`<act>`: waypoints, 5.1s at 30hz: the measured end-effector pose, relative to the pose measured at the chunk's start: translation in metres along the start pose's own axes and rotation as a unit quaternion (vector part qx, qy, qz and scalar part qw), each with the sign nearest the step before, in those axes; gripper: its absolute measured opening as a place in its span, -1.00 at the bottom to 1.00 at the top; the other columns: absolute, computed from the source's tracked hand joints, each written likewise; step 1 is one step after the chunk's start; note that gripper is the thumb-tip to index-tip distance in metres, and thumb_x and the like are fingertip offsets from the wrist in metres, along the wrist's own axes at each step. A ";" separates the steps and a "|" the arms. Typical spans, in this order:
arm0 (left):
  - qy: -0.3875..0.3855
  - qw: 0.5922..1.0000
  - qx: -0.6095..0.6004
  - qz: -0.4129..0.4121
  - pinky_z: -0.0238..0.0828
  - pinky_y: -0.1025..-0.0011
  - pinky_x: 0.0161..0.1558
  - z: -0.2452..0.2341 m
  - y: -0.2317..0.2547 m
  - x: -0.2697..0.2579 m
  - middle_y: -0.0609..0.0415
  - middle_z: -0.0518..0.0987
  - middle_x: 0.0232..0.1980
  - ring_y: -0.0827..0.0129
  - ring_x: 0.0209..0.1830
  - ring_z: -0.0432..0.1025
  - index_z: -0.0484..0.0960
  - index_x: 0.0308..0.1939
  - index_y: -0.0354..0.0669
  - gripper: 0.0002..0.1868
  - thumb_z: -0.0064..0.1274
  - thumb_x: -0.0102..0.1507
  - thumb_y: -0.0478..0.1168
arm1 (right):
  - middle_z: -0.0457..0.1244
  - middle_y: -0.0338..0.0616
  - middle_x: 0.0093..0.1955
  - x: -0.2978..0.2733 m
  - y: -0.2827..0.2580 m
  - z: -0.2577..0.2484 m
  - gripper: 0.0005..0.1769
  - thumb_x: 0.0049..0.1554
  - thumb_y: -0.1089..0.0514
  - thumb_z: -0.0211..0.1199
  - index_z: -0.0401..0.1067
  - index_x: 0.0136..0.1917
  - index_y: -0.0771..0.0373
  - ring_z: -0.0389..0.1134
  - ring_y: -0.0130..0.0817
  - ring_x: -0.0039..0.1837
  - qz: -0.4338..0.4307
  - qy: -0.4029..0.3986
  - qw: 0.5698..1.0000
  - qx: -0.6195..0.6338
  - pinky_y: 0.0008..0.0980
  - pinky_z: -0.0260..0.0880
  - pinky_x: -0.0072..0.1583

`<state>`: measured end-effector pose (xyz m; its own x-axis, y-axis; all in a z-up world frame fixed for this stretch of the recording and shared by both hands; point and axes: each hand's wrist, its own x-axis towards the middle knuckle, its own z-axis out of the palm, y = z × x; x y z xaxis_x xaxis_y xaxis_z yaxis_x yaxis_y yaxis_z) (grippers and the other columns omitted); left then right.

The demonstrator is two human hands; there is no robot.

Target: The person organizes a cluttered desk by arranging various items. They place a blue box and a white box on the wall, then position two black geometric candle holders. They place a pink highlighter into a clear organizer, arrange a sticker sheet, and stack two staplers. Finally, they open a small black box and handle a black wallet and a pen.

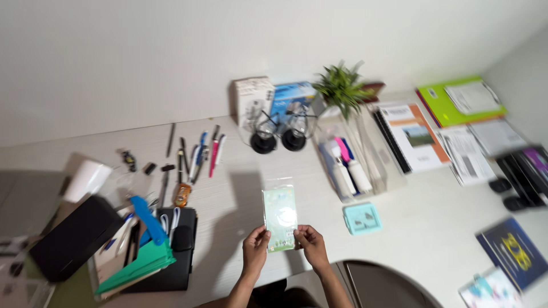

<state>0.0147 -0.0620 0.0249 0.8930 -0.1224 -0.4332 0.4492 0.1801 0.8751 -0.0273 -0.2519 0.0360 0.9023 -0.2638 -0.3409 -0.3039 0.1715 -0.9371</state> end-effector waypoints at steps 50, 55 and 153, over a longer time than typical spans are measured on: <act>-0.016 0.949 0.291 0.122 0.50 0.35 -0.22 0.310 0.007 0.078 0.05 0.58 -0.11 0.41 -0.32 0.51 0.51 0.25 -0.15 -0.50 0.21 0.23 -0.31 | 0.26 -0.24 -0.25 0.192 -0.070 -0.296 -0.67 0.24 0.39 0.13 0.42 0.28 0.42 0.23 -0.54 -0.27 -0.100 0.068 0.990 -0.068 -0.51 0.31 -0.21; -0.004 0.942 0.306 0.134 0.49 0.35 -0.25 0.311 -0.001 0.081 0.05 0.56 -0.18 0.40 -0.36 0.49 0.53 0.19 -0.16 -0.55 0.22 0.22 -0.33 | 0.34 -0.19 -0.18 0.198 -0.087 -0.282 -0.68 0.20 0.38 0.15 0.43 0.23 0.43 0.31 -0.50 -0.24 -0.065 0.047 0.986 -0.143 -0.49 0.37 -0.17; -0.035 0.966 0.254 -0.019 0.49 0.41 -0.62 0.435 -0.006 0.229 -0.06 0.64 -0.53 0.26 -0.63 0.59 0.60 -0.24 -0.31 -0.79 -0.08 0.36 -0.24 | 0.41 0.22 -0.17 0.201 -0.145 -0.318 -0.79 0.26 0.16 0.07 0.47 0.06 0.27 0.47 0.16 -0.08 -0.057 0.206 0.808 -0.549 0.02 0.48 0.02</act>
<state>0.2036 -0.5157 0.0146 0.8643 -0.1876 -0.4668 0.3937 -0.3255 0.8597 0.1009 -0.6313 0.0795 0.8340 -0.5509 -0.0317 -0.5180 -0.7618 -0.3890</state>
